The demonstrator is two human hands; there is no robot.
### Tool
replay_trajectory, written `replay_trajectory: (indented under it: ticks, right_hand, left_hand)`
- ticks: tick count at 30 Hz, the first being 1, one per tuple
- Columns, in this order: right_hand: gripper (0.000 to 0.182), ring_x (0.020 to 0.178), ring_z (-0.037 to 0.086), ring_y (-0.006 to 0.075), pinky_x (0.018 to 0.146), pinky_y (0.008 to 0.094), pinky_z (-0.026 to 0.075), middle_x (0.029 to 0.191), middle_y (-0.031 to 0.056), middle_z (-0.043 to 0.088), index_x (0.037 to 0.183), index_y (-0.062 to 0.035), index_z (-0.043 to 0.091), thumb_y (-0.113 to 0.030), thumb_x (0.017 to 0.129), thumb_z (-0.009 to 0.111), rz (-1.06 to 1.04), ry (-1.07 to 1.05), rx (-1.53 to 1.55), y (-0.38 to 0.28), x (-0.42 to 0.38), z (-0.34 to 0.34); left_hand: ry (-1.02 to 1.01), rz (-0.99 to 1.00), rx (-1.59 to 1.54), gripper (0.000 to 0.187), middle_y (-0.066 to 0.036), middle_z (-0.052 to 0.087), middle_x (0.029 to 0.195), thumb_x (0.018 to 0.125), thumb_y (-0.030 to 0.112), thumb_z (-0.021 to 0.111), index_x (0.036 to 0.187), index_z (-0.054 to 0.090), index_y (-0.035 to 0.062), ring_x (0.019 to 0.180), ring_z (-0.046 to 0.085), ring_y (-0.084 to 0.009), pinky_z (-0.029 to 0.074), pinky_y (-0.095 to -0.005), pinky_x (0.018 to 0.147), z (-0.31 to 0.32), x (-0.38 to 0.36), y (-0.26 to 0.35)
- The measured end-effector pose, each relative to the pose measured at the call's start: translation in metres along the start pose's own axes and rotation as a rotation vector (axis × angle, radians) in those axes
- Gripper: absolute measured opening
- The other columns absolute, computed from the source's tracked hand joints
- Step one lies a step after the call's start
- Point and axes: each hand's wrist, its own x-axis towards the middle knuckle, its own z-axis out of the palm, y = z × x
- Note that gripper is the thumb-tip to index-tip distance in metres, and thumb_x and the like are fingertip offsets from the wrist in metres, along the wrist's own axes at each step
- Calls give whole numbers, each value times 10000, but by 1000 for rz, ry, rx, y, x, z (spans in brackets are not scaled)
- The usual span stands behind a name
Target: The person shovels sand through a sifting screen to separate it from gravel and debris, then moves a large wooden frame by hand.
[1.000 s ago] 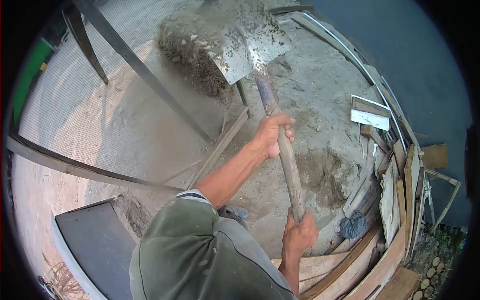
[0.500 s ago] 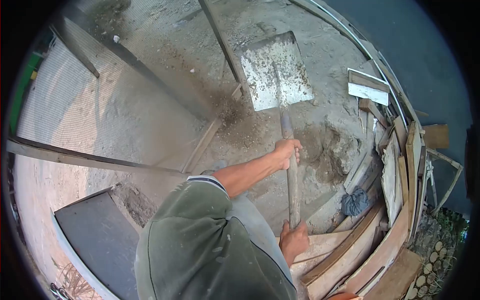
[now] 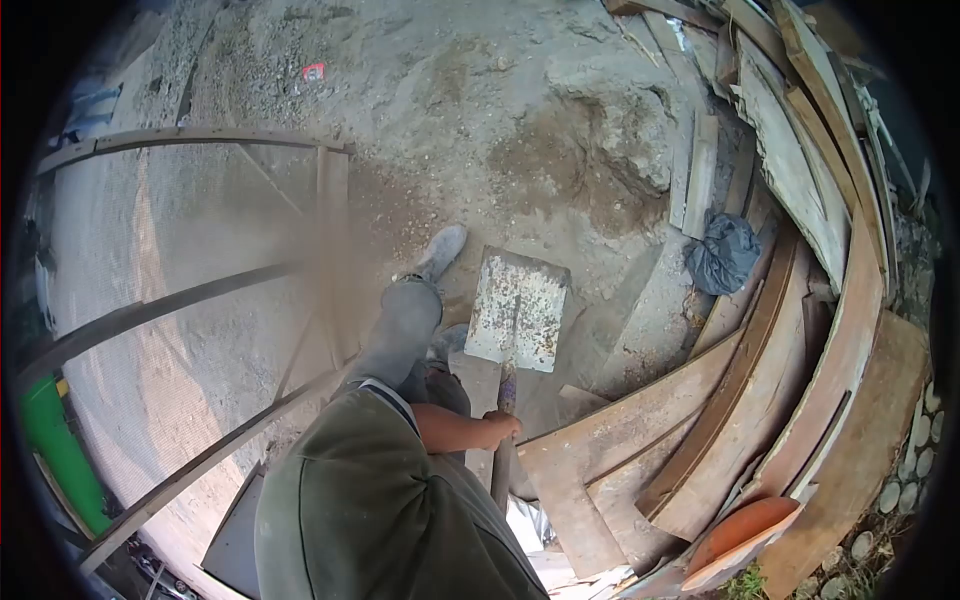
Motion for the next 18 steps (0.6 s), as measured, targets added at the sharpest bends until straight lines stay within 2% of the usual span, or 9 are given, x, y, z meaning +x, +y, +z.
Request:
replay_trajectory:
  ticks: [1, 2, 5, 7, 9, 11, 13, 16, 18]
  right_hand:
    - [418, 718, 613, 358, 649, 476, 466, 753, 162, 625, 826, -70, 537, -438, 660, 647, 44, -25, 33, -5, 5, 4]
    - [415, 717, 612, 361, 650, 477, 466, 747, 163, 625, 817, -69, 538, -437, 660, 646, 95, -44, 69, -11, 6, 9]
    - [407, 711, 611, 369, 653, 482, 464, 729, 167, 625, 793, -65, 542, -435, 659, 646, 257, -139, 161, -30, -6, 35]
    - [402, 708, 610, 375, 655, 484, 462, 716, 170, 625, 776, -63, 545, -434, 659, 646, 352, -120, 195, -57, -15, 50]
    - [398, 704, 609, 381, 657, 487, 461, 704, 173, 625, 760, -60, 548, -433, 658, 646, 358, -9, 254, -106, 19, 45]
    - [391, 649, 607, 379, 609, 467, 470, 674, 181, 619, 777, -51, 575, -414, 664, 663, 303, 166, 498, -164, 122, -22]
    - [376, 618, 612, 342, 559, 441, 475, 673, 147, 622, 817, -60, 575, -379, 654, 687, 203, 217, 547, -187, 173, -59]
    - [403, 640, 615, 354, 587, 449, 477, 689, 159, 630, 837, -64, 601, -398, 637, 706, 253, 257, 639, -200, 168, -38]
    - [408, 647, 617, 353, 603, 454, 476, 693, 163, 631, 849, -69, 606, -411, 642, 687, 274, 314, 643, -203, 163, -34]
  left_hand:
    - [-65, -99, -117, 135, -68, 499, 576, 644, -23, 604, 698, 508, 54, 469, 519, -223, 475, -386, 455, -6, -12, -3]
    - [-113, -112, -47, 147, -71, 509, 600, 636, -31, 608, 701, 505, 52, 509, 536, -223, 486, -388, 481, -13, -4, -11]
    - [-72, -259, 54, 150, -72, 509, 615, 631, -33, 609, 701, 506, 50, 524, 531, -217, 478, -386, 491, -28, 7, 3]
    - [86, -260, 182, 162, -71, 496, 607, 628, -31, 609, 722, 505, 50, 504, 506, -207, 461, -379, 483, -26, 22, 41]
    - [0, -97, 131, 184, -65, 477, 597, 633, -13, 602, 771, 497, 49, 488, 478, -200, 424, -361, 459, -12, 60, 120]
    - [-148, 141, 35, 121, -53, 455, 574, 623, -2, 591, 654, 491, 60, 476, 463, -199, 405, -367, 443, 27, 104, 245]
    - [-71, 168, 211, 115, -52, 444, 575, 624, 11, 609, 641, 506, 60, 481, 455, -192, 408, -360, 453, 55, 106, 330]
    - [-181, 281, 147, 98, -57, 450, 597, 632, 8, 599, 667, 524, 60, 496, 456, -196, 406, -358, 456, 43, 113, 320]
    - [-159, 302, 170, 95, -60, 456, 610, 636, 6, 596, 678, 527, 55, 505, 460, -197, 406, -359, 456, 36, 113, 317]
